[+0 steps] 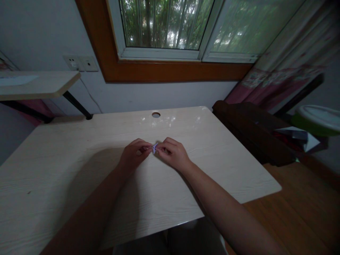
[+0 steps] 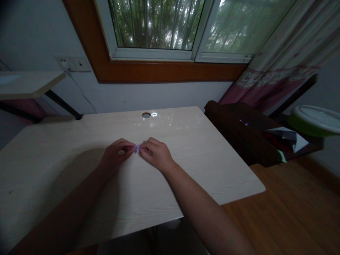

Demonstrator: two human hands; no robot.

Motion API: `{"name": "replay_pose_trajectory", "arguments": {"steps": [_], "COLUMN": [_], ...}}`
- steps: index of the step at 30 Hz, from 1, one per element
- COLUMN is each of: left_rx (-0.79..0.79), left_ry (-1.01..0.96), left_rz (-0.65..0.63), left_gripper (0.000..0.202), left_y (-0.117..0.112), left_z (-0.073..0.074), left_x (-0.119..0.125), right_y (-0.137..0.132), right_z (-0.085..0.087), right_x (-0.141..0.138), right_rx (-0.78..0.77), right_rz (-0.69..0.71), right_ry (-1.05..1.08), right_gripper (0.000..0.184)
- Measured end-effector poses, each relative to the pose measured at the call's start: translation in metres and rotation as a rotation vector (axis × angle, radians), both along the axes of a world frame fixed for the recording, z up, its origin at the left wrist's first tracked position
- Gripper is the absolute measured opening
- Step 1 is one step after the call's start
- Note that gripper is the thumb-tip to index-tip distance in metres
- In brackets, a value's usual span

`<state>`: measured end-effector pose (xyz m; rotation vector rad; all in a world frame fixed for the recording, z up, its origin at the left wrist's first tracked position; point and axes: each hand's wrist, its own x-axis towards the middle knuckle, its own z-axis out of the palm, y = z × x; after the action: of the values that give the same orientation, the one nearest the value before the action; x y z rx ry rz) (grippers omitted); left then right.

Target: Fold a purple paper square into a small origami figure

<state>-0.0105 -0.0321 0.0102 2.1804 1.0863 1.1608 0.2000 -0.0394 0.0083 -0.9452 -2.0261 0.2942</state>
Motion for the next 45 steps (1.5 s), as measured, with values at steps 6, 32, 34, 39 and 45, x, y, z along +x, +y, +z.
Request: {"name": "replay_pose_trajectory", "arguments": {"steps": [6,32,34,39,45], "left_rx": [0.030,0.012,0.004,-0.016,-0.036], "left_ry": [0.013,0.071,0.063,0.029,0.024], "left_rz": [-0.045,0.020,0.013,-0.006,-0.015], "left_gripper": [0.012,0.009,0.008,0.009,0.009], "left_y": [-0.0013,0.0007,0.0007,0.0008,0.0009], "left_z": [0.0019,-0.0021,-0.0016,-0.0025,-0.0007], "left_x": [0.0010,0.0007,0.0007,0.0007,0.0011], "right_y": [-0.0003,-0.0051,-0.0042,-0.0043,-0.0052], "right_z": [-0.0013,0.0031,0.0020,0.0027,0.0041], "right_x": [0.0006,-0.0027,-0.0020,-0.0018,-0.0027], "right_rx": [0.001,0.038,0.032,0.023,0.000], "right_rz": [0.008,-0.094,-0.082,-0.066,-0.064], "right_ry": [-0.065,-0.250,-0.234,-0.215,-0.214], "right_gripper": [0.012,0.020,0.019,0.017,0.015]}}
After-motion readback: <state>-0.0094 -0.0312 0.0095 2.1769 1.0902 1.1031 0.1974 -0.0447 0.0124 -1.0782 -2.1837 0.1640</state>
